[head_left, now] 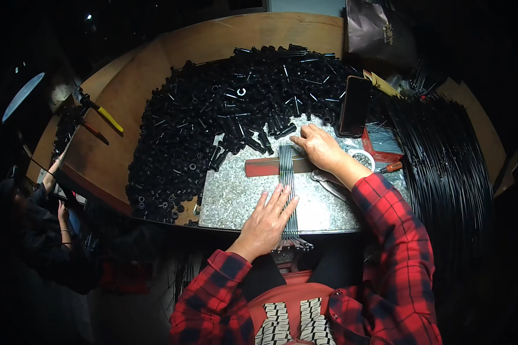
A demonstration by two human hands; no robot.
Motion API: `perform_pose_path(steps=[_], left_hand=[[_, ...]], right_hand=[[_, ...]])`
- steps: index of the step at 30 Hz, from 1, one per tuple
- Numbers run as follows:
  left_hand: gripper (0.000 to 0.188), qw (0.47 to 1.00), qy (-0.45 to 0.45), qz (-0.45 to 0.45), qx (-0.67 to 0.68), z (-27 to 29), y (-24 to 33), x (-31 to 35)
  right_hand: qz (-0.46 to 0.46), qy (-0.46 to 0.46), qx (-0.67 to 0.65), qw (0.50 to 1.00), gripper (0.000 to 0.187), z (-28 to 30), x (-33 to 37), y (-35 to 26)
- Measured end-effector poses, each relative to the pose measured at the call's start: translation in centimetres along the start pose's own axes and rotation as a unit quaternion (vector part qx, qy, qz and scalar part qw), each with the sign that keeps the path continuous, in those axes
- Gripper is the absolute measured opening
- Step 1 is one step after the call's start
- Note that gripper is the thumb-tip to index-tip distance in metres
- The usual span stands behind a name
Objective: Assembling electrical wire harnesses by crimping terminals and organizing wires at a workbench.
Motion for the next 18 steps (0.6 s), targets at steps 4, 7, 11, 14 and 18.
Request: perform_pose_path(steps=[4,7,11,14,18], left_hand=[[0.071,1.000,0.007,0.000,-0.001,0.8,0.0,-0.1],[0.088,0.999,-0.012,0.008,0.039,0.7,0.0,-0.1],[0.101,1.000,0.025,-0.008,0.011,0.3,-0.3,0.2],[0.100,1.000,0.023,-0.014,-0.004,0.1,-0.3,0.1],[0.100,1.000,0.023,-0.017,-0.008,-0.2,-0.4,0.2]], right_hand=[[-0.004,-0.004,-0.009,1.000,0.032,-0.4,-0.2,0.0],[-0.009,-0.002,-0.030,1.000,0.033,0.1,-0.2,-0.2],[0.011,0.069,-0.157,0.985,0.052,0.7,-0.3,-0.5],[-0.006,0.098,-0.145,0.985,0.056,3.2,0.8,-0.1],[-0.093,0.076,0.003,0.993,0.054,7.6,5.2,3.1]])
Point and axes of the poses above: each hand's wrist, its own x-axis away from the middle knuckle, its own z-axis out of the back of the hand, y = z × x, the point moved 10 cm from there along -x, towards the middle knuckle, and after that the axes turned 14 degrees about z, right-handed, at the moved point
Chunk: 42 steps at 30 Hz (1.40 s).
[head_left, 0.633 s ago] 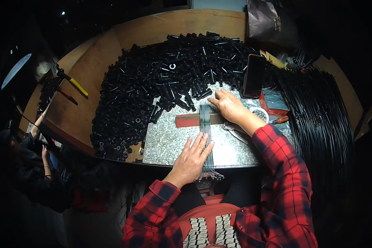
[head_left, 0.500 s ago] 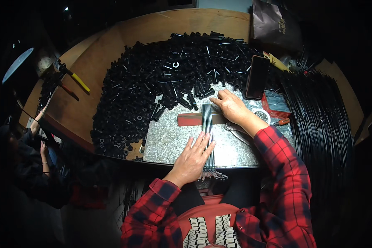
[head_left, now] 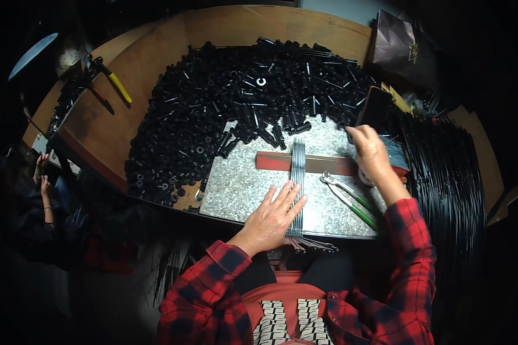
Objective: Assembling electrical wire harnesses by crimping terminals and organizing wires at a workbench.
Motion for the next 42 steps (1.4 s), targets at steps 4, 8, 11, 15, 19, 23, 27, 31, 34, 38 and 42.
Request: perform_pose_path(steps=[4,8,11,15,19,23,27,31,34,38,42], left_hand=[[0.101,0.999,-0.018,0.015,0.037,0.8,-0.1,-0.1],[0.102,1.000,-0.008,0.014,0.020,0.6,-0.2,-0.2],[0.101,0.999,-0.011,0.018,0.041,0.7,0.1,-0.2],[0.099,1.000,0.006,0.011,-0.002,1.0,0.3,0.1],[0.102,0.999,-0.015,0.005,0.037,1.6,0.4,0.3],[0.100,0.983,-0.014,-0.003,0.185,5.7,1.1,0.1],[0.079,0.873,-0.061,-0.051,0.481,11.6,3.9,-0.6],[0.049,0.836,-0.038,-0.072,0.543,15.0,5.4,-0.7],[0.026,0.853,0.020,-0.075,0.517,16.3,5.6,-0.4],[0.020,0.870,0.064,-0.056,0.485,16.4,5.8,-0.2],[0.016,0.884,0.094,-0.044,0.455,16.6,5.4,-0.1]], right_hand=[[-0.091,-0.114,0.168,0.975,0.013,2.5,4.8,6.6],[-0.125,-0.197,0.218,0.948,0.012,1.5,9.9,12.3],[-0.124,-0.226,0.211,0.943,0.010,1.0,10.5,12.8],[-0.089,-0.215,0.193,0.953,0.006,1.1,10.4,12.6],[-0.061,-0.209,0.173,0.961,0.005,1.4,10.3,11.9],[-0.035,-0.208,0.169,0.963,0.012,1.6,10.1,11.1],[-0.038,-0.183,0.175,0.967,0.011,2.3,10.8,10.9],[-0.098,-0.116,0.136,0.979,0.007,3.4,10.9,11.3],[-0.152,-0.063,0.109,0.980,0.005,4.8,10.6,11.7],[-0.153,0.029,0.082,0.984,0.007,8.6,7.6,7.5],[-0.089,0.071,-0.024,0.993,0.006,11.1,3.8,0.3]])
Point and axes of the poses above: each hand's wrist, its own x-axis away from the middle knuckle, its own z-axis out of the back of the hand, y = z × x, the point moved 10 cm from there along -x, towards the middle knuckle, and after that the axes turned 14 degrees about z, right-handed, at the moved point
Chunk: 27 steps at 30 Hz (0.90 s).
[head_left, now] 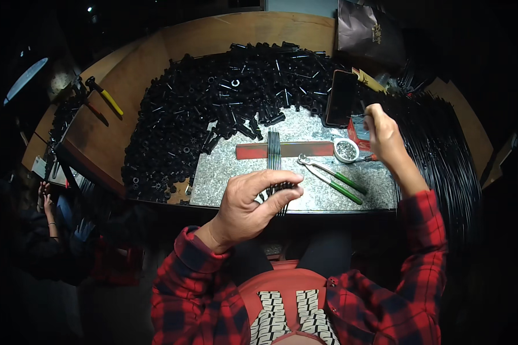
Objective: Assembling electrical wire harnesses by crimping terminals and organizing wires at a workbench.
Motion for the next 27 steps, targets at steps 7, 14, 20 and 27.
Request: perform_pose_path(steps=[7,14,20,27], left_hand=[[0.017,0.998,0.004,-0.040,-0.050,-0.2,0.9,1.3],[0.016,0.995,-0.006,-0.082,-0.058,-0.6,1.6,1.3],[0.015,0.993,-0.010,-0.097,-0.064,-0.6,1.8,1.3],[0.013,0.995,-0.009,-0.087,-0.053,-0.5,1.5,1.2]], right_hand=[[0.280,-0.035,-0.156,0.947,0.040,3.1,1.8,-19.0],[0.272,-0.024,-0.154,0.950,0.039,3.9,2.1,-20.2],[0.280,-0.042,-0.131,0.950,0.041,3.7,2.3,-20.5],[0.283,-0.031,-0.110,0.952,0.040,3.7,2.3,-20.3]])
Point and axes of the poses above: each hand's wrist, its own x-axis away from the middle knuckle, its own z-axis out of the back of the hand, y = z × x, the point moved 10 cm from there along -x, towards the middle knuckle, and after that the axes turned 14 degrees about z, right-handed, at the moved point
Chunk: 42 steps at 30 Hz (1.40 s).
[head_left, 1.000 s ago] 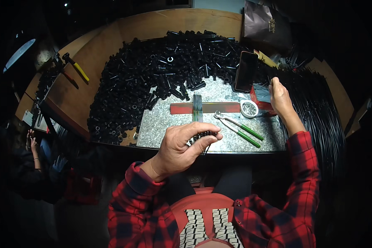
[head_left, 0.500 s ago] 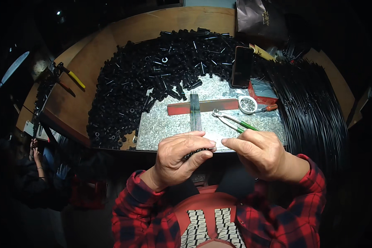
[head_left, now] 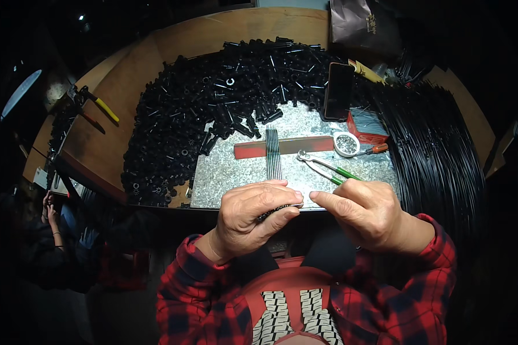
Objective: Assembling electrical wire harnesses by crimping terminals and organizing wires at a workbench.
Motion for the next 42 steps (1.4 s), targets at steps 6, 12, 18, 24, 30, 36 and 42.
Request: perform_pose_path(steps=[6,12,18,24,30,36,42], left_hand=[[0.012,1.000,-0.007,-0.006,0.007,-0.2,0.0,-0.3],[0.013,1.000,-0.011,-0.012,0.006,-0.4,0.0,-0.5],[0.014,1.000,-0.008,-0.014,0.006,-0.6,0.1,-0.7],[0.014,1.000,-0.015,-0.018,0.002,-0.9,0.1,-0.7],[0.014,1.000,-0.015,-0.016,0.003,-0.8,0.3,-0.6],[0.015,1.000,-0.015,-0.019,-0.002,-1.0,0.5,-0.7],[0.025,0.999,-0.035,-0.022,-0.012,-1.4,0.0,-0.8]], right_hand=[[0.008,0.006,0.015,1.000,0.038,0.7,-0.4,-0.2],[0.014,-0.009,0.042,0.999,0.037,1.0,-0.3,-0.4],[0.019,-0.046,0.088,0.995,0.037,1.2,-0.2,-0.8],[0.022,-0.001,0.091,0.996,0.036,1.8,-0.1,-1.1],[0.031,0.000,0.088,0.996,0.035,2.0,-0.6,-1.3],[-0.032,0.020,0.020,0.999,0.038,1.5,0.0,0.0],[-0.029,-0.001,-0.030,0.999,0.027,1.5,0.1,0.5]])
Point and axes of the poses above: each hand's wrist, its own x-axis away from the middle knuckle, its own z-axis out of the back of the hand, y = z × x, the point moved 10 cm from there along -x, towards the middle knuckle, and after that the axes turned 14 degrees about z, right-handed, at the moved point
